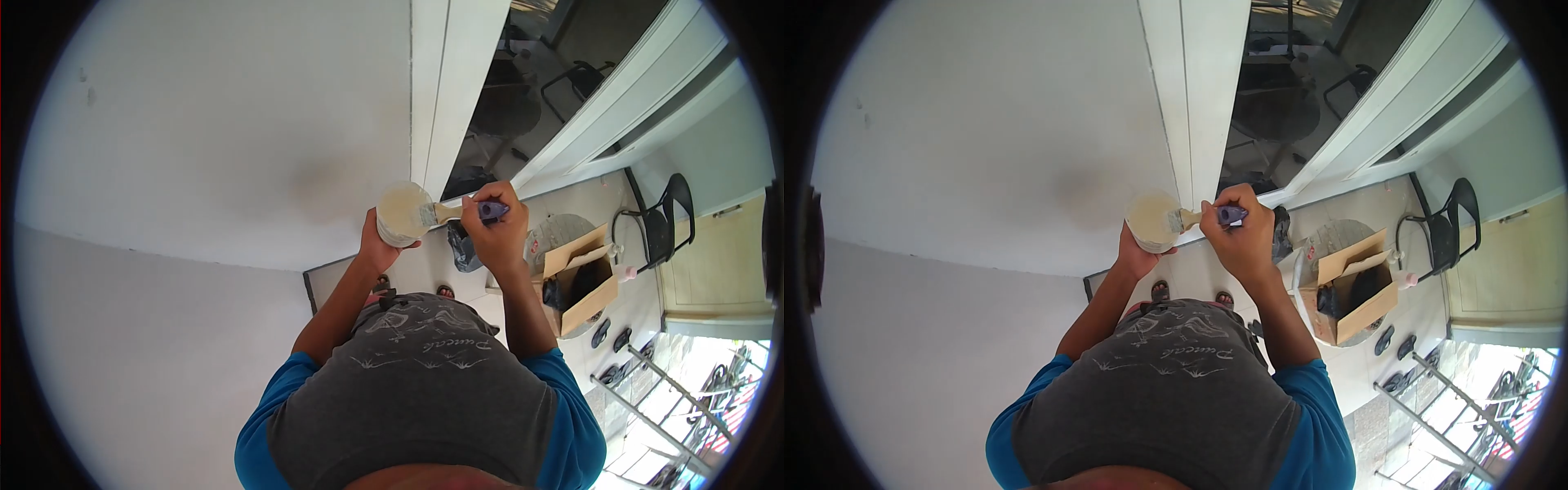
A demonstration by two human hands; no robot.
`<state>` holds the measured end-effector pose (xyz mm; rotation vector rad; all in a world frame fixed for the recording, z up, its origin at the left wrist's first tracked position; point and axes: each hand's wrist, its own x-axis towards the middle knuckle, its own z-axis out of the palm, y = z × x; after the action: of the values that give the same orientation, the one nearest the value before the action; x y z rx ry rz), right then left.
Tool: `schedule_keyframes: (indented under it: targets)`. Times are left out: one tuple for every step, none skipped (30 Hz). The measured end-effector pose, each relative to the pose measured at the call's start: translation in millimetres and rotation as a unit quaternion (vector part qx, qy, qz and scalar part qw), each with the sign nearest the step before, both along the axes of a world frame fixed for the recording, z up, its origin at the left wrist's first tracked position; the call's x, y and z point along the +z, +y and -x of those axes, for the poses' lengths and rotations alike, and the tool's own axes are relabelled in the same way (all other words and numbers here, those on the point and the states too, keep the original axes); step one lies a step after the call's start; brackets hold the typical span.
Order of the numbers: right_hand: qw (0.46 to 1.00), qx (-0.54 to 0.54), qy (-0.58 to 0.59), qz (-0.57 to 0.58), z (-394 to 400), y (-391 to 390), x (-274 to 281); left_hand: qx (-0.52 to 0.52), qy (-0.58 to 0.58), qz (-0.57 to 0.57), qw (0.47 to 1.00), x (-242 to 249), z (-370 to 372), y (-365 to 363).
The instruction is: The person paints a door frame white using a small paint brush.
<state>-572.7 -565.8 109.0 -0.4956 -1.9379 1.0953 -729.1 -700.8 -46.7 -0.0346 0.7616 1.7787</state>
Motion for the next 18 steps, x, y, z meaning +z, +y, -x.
schedule_keyframes:
  targets:
    - [1.0,-0.007,0.0,0.0,7,-6,-3,-0.003,0.013,0.008,1.0,2,7,-4]
    - [0.999,-0.021,0.048,-0.008,14,-12,-8,-0.011,0.012,0.007,1.0,3,14,-7]
    - [0.995,-0.034,0.095,-0.017,19,-17,-11,-0.019,0.013,0.01,1.0,3,20,-11]
    - [0.995,-0.041,0.093,-0.019,23,-21,-12,-0.027,0.013,0.012,0.999,3,26,-14]
    - [0.997,-0.048,0.063,-0.02,26,-26,-12,-0.035,0.011,0.012,0.999,1,33,-17]
    - [0.998,-0.055,0.033,-0.019,29,-32,-13,-0.042,0.008,0.005,0.999,-1,39,-20]
    - [0.997,-0.064,0.032,-0.018,32,-38,-16,-0.049,0.006,-0.001,0.999,-3,44,-23]
    - [0.99,-0.072,0.101,0.073,37,-44,-21,-0.058,0.005,-0.001,0.998,-4,49,-24]
    - [0.969,-0.077,0.17,0.163,41,-48,-25,-0.077,0.005,-0.019,0.997,-2,54,-25]
    - [0.968,-0.085,0.17,0.163,42,-50,-27,-0.095,0.004,-0.035,0.995,0,58,-26]
    - [0.959,-0.101,0.171,0.202,41,-52,-30,-0.103,0.001,-0.033,0.994,0,60,-28]
    - [0.948,-0.118,0.173,0.241,40,-53,-32,-0.112,-0.005,-0.029,0.993,1,62,-27]
    - [0.942,-0.126,0.185,0.251,39,-55,-37,-0.121,-0.012,-0.027,0.992,1,64,-26]
    - [0.94,-0.137,0.187,0.25,38,-58,-40,-0.132,-0.013,-0.025,0.991,-2,65,-24]
    - [0.923,-0.147,0.217,0.283,38,-61,-43,-0.139,-0.013,-0.034,0.99,-3,65,-22]
    - [0.903,-0.156,0.247,0.314,37,-64,-46,-0.145,-0.013,-0.042,0.989,-5,66,-21]
    - [0.899,-0.174,0.261,0.306,35,-67,-51,-0.154,-0.013,-0.04,0.987,-6,66,-19]
    - [0.897,-0.182,0.264,0.306,33,-71,-51,-0.165,-0.016,-0.048,0.985,-4,65,-17]
